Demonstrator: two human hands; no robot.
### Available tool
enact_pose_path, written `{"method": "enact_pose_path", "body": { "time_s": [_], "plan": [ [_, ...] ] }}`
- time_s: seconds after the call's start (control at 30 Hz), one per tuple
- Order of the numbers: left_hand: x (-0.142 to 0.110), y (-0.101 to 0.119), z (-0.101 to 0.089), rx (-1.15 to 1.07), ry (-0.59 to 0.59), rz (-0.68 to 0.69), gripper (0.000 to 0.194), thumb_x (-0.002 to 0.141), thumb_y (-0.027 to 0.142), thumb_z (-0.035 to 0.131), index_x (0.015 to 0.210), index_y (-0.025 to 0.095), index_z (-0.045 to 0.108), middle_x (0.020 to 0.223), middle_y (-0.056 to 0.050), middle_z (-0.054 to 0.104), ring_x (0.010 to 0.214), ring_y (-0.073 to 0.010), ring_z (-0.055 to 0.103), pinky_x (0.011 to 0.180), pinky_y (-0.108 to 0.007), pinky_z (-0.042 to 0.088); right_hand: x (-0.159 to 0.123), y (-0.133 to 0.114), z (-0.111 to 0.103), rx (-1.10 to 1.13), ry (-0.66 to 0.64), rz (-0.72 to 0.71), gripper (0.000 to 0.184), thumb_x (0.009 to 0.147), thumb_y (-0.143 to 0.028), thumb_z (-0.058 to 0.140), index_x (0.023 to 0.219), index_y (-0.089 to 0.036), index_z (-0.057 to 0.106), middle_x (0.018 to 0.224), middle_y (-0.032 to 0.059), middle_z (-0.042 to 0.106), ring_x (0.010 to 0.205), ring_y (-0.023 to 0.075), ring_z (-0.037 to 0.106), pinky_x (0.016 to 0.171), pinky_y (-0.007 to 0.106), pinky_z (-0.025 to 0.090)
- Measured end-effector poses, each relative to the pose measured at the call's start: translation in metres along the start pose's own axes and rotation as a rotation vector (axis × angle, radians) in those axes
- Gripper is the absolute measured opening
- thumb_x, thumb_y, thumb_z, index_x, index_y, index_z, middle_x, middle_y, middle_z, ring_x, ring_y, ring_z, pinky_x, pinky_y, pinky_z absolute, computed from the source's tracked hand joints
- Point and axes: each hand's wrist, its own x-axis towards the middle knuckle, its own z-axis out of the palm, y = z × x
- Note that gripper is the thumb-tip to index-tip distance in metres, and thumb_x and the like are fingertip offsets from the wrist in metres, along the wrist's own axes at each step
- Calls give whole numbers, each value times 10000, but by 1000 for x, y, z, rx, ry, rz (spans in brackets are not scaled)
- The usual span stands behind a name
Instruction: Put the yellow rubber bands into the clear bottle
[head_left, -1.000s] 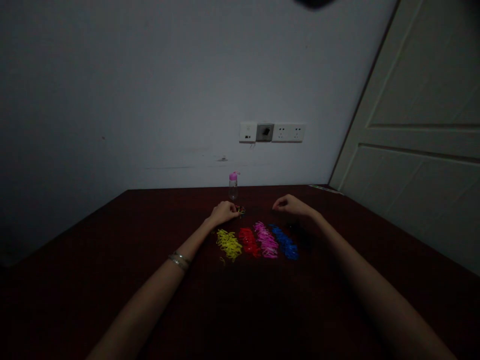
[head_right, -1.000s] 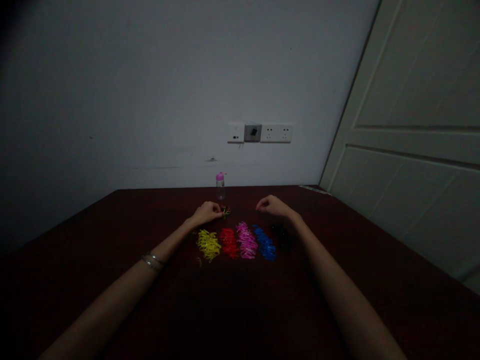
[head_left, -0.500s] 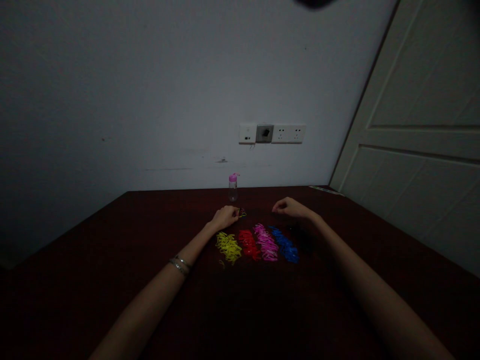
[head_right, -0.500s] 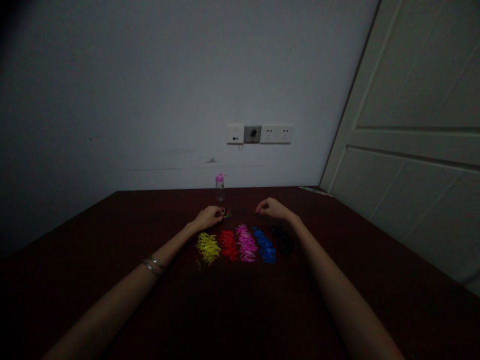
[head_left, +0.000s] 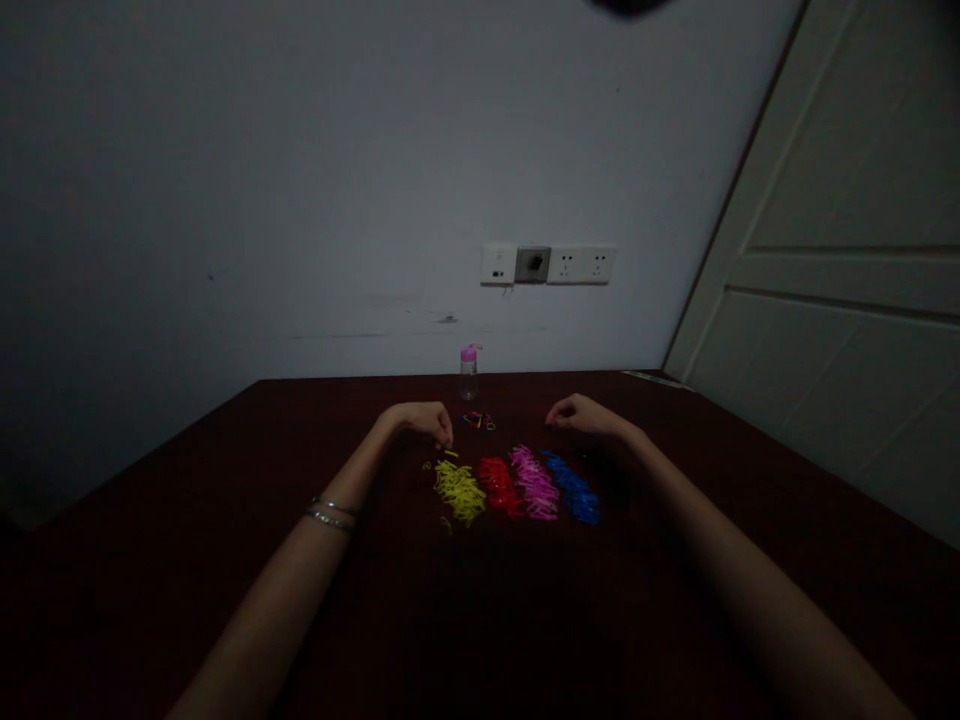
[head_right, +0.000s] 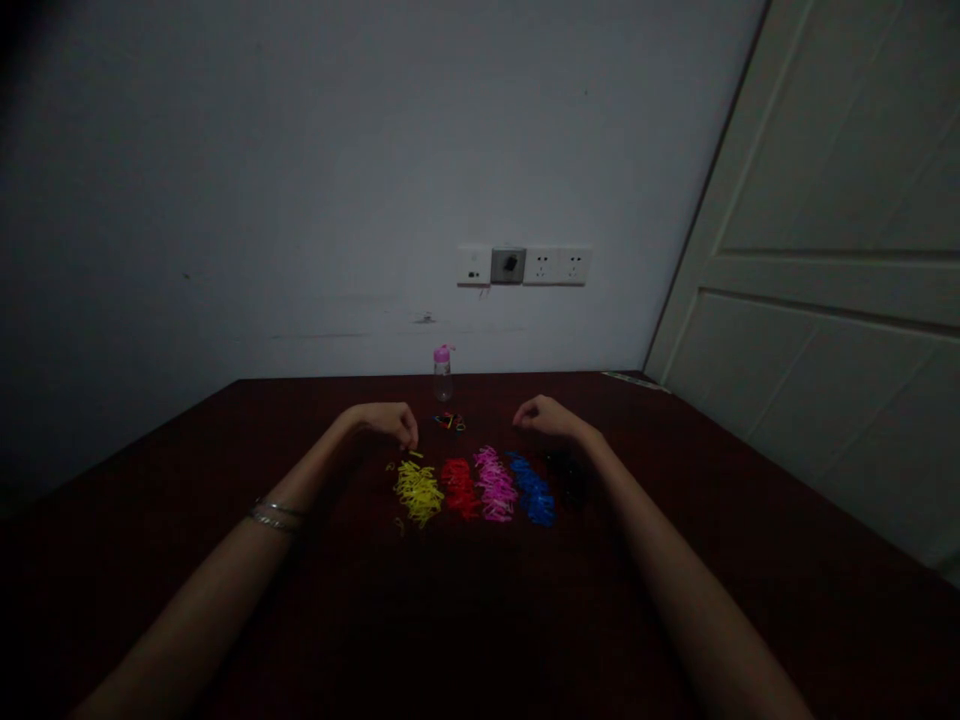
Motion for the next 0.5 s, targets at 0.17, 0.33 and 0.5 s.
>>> {"method": "enact_pose_path", "body": {
  "time_s": [0.17, 0.33, 0.5],
  "plan": [
    [0, -7, -1, -37, 92, 33, 248, 618, 291, 602, 764, 109, 686, 526, -13, 583, 400, -53, 360, 399, -199, 230, 2, -3, 2, -11, 13, 0, 240, 632, -201, 506, 790, -125, 670, 706, 29, 654, 632, 131, 568, 582, 212, 425],
    [12, -32, -4, -47, 405, 83, 310, 667, 376, 544, 704, 97, 675, 481, -2, 522, 419, -62, 369, 422, -201, 247, 8, -22, 15, -36, 13, -79, 265, 650, -169, 492, 845, -123, 665, 757, 38, 661, 663, 131, 575, 594, 211, 427],
    [21, -56, 1, -129, 617, 44, 418, 686, 474, 494, 749, 93, 653, 482, 17, 486, 403, -64, 347, 406, -198, 228, 25, -45, 40, -120, -10, -184, 264, 660, -122, 524, 880, -146, 669, 832, 38, 667, 750, 140, 589, 686, 218, 435]
  ]
}}
